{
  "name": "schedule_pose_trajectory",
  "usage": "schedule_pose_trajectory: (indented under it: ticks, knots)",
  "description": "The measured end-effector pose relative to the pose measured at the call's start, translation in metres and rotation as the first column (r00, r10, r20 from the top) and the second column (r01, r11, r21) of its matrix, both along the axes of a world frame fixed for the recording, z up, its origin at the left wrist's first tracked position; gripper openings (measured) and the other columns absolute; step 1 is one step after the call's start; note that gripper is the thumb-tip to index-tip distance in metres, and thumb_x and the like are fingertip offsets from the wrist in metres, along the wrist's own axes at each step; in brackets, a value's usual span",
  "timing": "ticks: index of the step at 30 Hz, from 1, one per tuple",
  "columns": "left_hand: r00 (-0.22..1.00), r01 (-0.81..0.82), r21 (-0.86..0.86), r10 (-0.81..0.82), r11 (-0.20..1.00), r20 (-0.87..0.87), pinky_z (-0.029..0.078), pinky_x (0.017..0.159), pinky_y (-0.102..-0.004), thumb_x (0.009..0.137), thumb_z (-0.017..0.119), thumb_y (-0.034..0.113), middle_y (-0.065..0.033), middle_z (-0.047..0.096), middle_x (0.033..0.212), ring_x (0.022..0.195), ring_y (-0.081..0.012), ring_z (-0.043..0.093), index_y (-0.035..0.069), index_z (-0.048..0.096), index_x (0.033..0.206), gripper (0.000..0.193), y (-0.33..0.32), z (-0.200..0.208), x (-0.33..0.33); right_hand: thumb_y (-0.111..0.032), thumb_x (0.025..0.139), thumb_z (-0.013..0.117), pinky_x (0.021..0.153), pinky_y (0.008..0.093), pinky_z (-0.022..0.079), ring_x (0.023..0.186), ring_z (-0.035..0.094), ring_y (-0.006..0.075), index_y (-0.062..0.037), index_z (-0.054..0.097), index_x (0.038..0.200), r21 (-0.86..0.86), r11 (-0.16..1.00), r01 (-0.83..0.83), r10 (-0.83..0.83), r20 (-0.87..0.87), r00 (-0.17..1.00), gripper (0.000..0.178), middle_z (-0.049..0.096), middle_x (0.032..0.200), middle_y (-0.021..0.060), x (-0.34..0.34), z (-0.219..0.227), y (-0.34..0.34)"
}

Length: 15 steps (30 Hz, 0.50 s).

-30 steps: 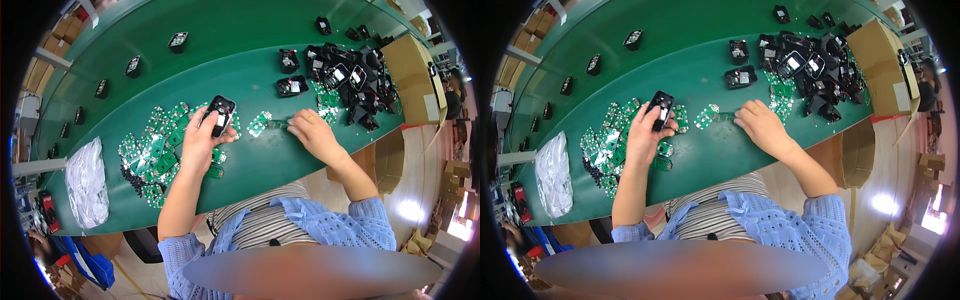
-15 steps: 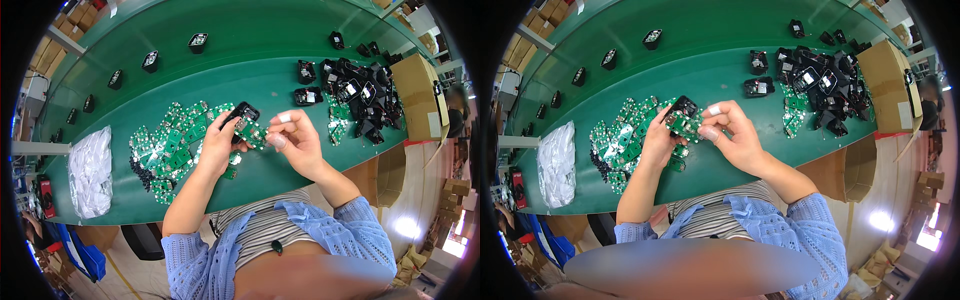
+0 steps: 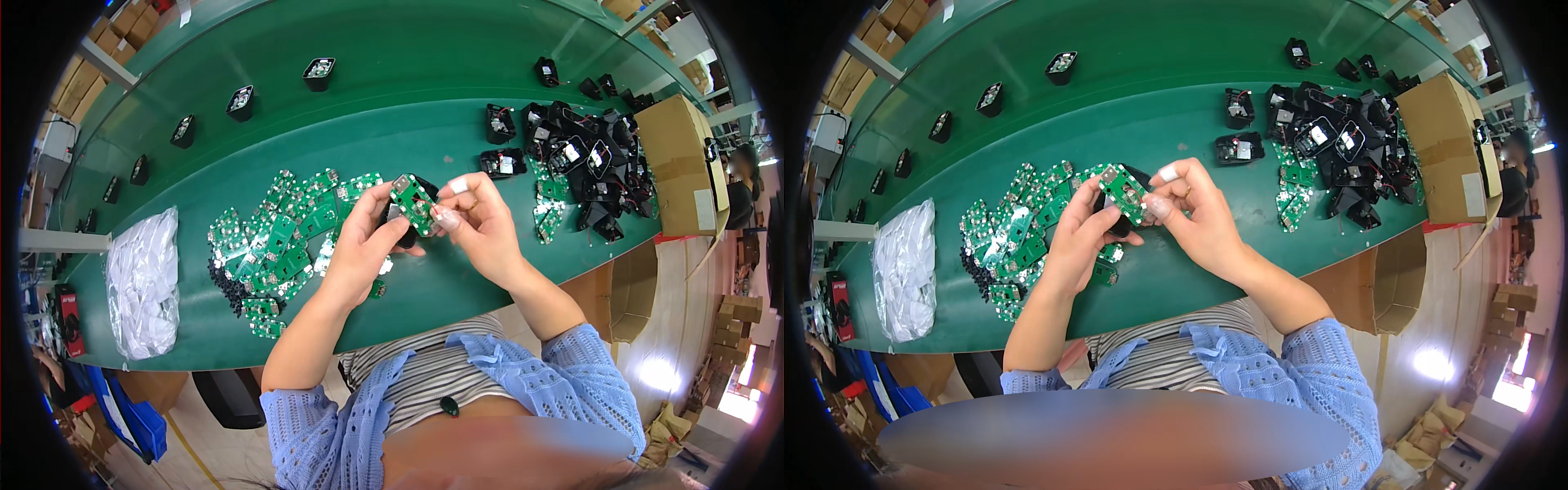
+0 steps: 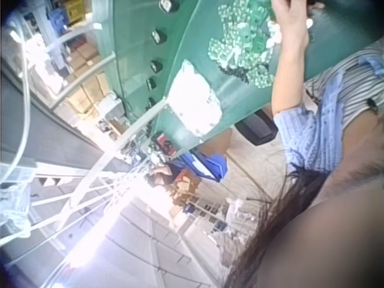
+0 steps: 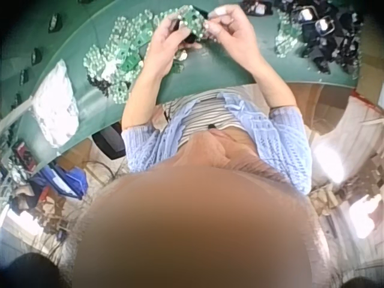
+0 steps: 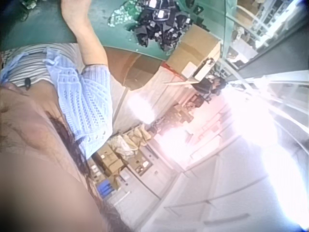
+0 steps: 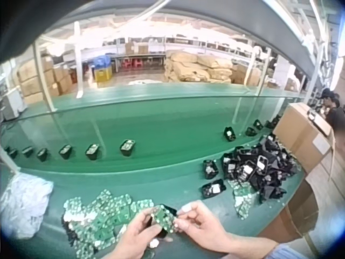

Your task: The person assembles small electronic circuit boards into black plastic housings by hand.

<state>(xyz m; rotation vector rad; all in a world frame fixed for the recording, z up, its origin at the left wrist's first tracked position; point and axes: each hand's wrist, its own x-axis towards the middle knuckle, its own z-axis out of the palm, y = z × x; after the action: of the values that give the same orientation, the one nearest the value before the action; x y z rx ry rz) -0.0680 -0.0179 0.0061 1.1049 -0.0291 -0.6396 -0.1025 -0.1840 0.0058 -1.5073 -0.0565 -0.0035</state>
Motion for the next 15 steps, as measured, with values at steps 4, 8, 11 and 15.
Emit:
schedule_pose_trajectory:
  ticks: [4,8,11,15]
  knots:
    - [0.999,0.001,-0.054,0.002,0.999,0.05,0.053,0.063,-0.0263,0.088,0.047,0.009,-0.0091,0.055,0.101,0.081,-0.0158,0.059,0.0,0.038,0.122,0.037,-0.003,0.001,-0.004,-0.003,0.085,0.054,0.062,0.023,0.046,0.071,0.056,0.0103,-0.0021,0.04,0.103,-0.033,0.999,0.029,-0.031,-0.05,0.998,0.023,0.058,0.08,0.0067,-0.002,0.001,0.003]
    - [0.999,0.0,0.004,0.0,1.0,0.036,0.053,0.064,-0.0285,0.089,0.046,0.012,-0.0068,0.059,0.091,0.078,-0.0159,0.06,-0.001,0.047,0.112,0.026,-0.001,-0.005,-0.001,-0.005,0.08,0.061,0.058,0.0228,0.044,0.067,0.054,0.0101,-0.0033,0.052,0.102,-0.426,0.902,0.075,-0.012,0.149,0.989,0.023,0.056,0.081,0.0046,-0.002,0.011,0.001]
    - [0.995,-0.094,0.039,0.095,0.995,-0.031,0.053,0.06,-0.0269,0.09,0.047,0.013,-0.0057,0.06,0.088,0.077,-0.0134,0.06,-0.001,0.052,0.104,0.021,0.0,-0.01,-0.002,-0.007,0.075,0.066,0.056,0.024,0.043,0.068,0.053,0.013,-0.0064,0.062,0.094,-0.56,0.784,0.267,0.043,0.478,0.878,0.019,0.053,0.081,0.0039,0.006,0.01,0.001]
    - [0.999,0.027,0.082,-0.028,0.996,0.02,0.051,0.053,-0.0245,0.089,0.048,0.013,-0.0047,0.059,0.085,0.071,-0.0117,0.059,-0.001,0.053,0.103,0.021,0.003,-0.011,-0.003,-0.006,0.073,0.067,0.056,0.025,0.043,0.074,0.053,0.0158,-0.0078,0.065,0.088,-0.417,0.877,0.239,-0.01,0.482,0.876,0.015,0.051,0.08,0.0044,0.012,0.002,0.004]
